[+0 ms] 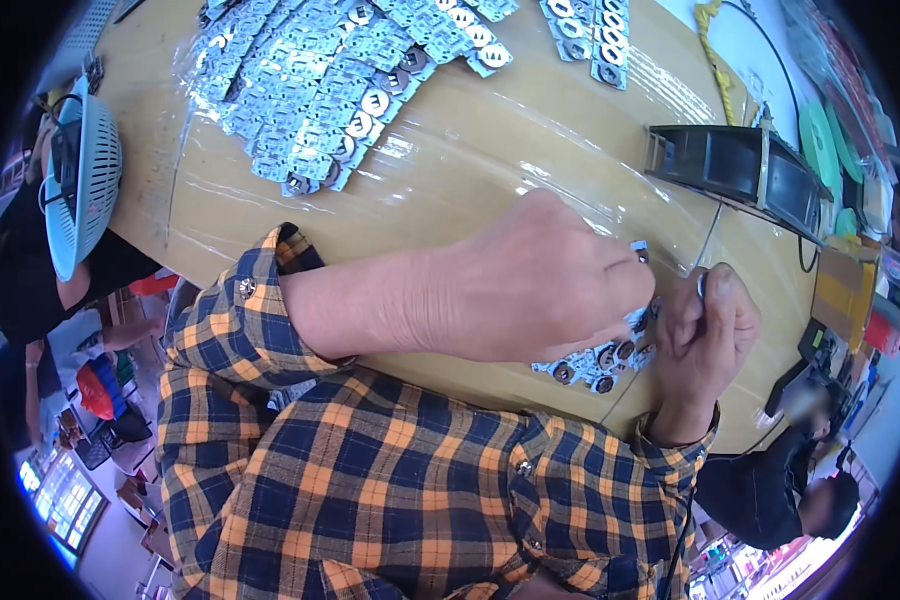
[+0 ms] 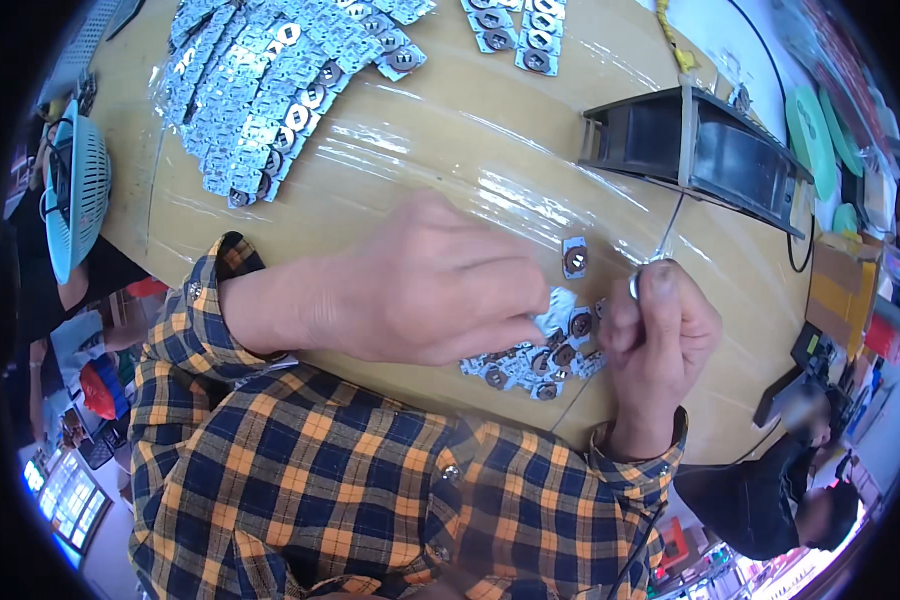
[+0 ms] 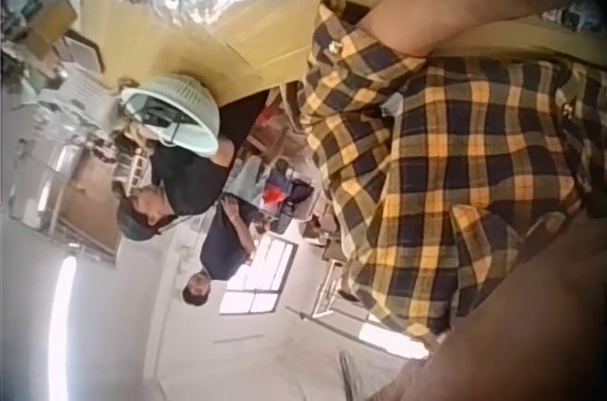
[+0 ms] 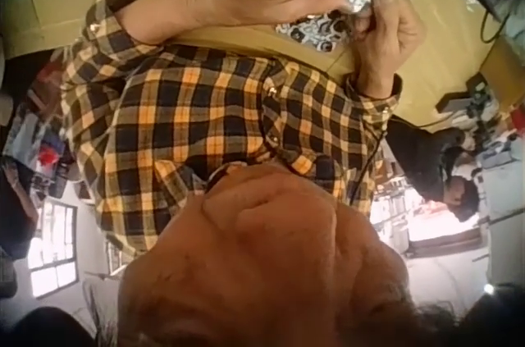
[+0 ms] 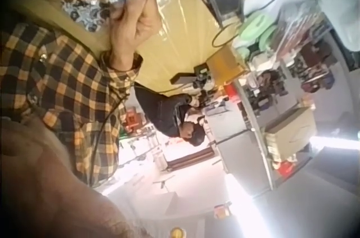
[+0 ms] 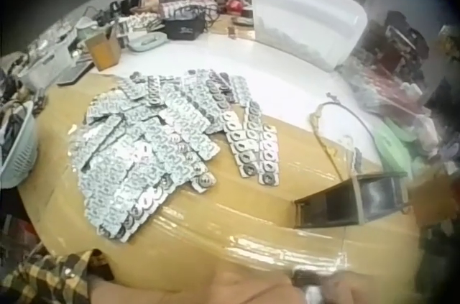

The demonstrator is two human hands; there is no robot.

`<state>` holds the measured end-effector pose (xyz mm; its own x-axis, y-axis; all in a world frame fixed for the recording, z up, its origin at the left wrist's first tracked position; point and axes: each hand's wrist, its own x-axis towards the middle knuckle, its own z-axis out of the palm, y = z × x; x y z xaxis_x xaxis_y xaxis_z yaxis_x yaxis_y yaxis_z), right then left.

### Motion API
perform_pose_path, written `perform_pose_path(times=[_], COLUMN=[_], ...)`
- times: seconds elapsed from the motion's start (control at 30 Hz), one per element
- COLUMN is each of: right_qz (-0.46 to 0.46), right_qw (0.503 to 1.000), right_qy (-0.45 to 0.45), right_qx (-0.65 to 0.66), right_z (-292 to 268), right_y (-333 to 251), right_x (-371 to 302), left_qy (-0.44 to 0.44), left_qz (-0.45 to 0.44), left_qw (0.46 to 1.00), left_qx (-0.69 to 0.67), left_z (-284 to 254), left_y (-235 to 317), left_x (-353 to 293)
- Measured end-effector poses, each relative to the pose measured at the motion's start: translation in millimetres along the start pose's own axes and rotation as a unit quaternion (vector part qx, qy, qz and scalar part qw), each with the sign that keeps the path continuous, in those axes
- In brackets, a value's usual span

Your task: Manually assembling small silver metal components at a workbench.

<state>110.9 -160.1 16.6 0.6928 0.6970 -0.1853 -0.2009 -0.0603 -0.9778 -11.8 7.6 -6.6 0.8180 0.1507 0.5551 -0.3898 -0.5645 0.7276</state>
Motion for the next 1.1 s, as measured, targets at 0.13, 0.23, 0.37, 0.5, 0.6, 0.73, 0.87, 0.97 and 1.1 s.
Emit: perform_pose_path(times=[0.13, 0.23, 0.37, 0.5, 0.6, 0.73, 0.87, 0.97, 1.1], right_qz=[-0.030, -0.032, -0.027, -0.023, -0.027, -0.027, -0.035, -0.029, -0.018], right_qw=[0.999, 0.999, 0.999, 0.999, 0.999, 0.998, 0.996, 0.996, 0.996], right_qy=[-0.005, -0.004, -0.004, 0.009, 0.003, 0.003, -0.003, 0.004, 0.004], right_qx=[0.010, -0.022, -0.031, -0.049, -0.047, -0.056, -0.086, -0.083, -0.088], right_z=[-5, -3, -1, -2, -8, -10, -12, -12, -11], right_y=[0, -1, 1, -1, 1, 4, 4, 4, 4], right_x=[1, 0, 0, -3, -3, -4, -6, -6, -3], left_qy=[-0.147, -0.159, -0.194, -0.228, -0.085, -0.039, -0.074, -0.024, 0.021], left_qz=[-0.001, 0.001, -0.011, -0.028, -0.022, -0.031, 0.078, 0.122, 0.179], left_qw=[0.988, 0.987, 0.981, 0.972, 0.944, 0.913, 0.881, 0.918, 0.910], left_qx=[0.040, 0.026, -0.018, 0.043, 0.317, 0.405, 0.461, 0.377, 0.372], left_z=[-16, -19, -24, -62, -95, -115, -117, -97, -57], left_y=[-5, -4, -1, -4, -18, 4, -18, -24, -12], left_x=[6, 5, 4, 15, 20, 35, 24, 19, 9])
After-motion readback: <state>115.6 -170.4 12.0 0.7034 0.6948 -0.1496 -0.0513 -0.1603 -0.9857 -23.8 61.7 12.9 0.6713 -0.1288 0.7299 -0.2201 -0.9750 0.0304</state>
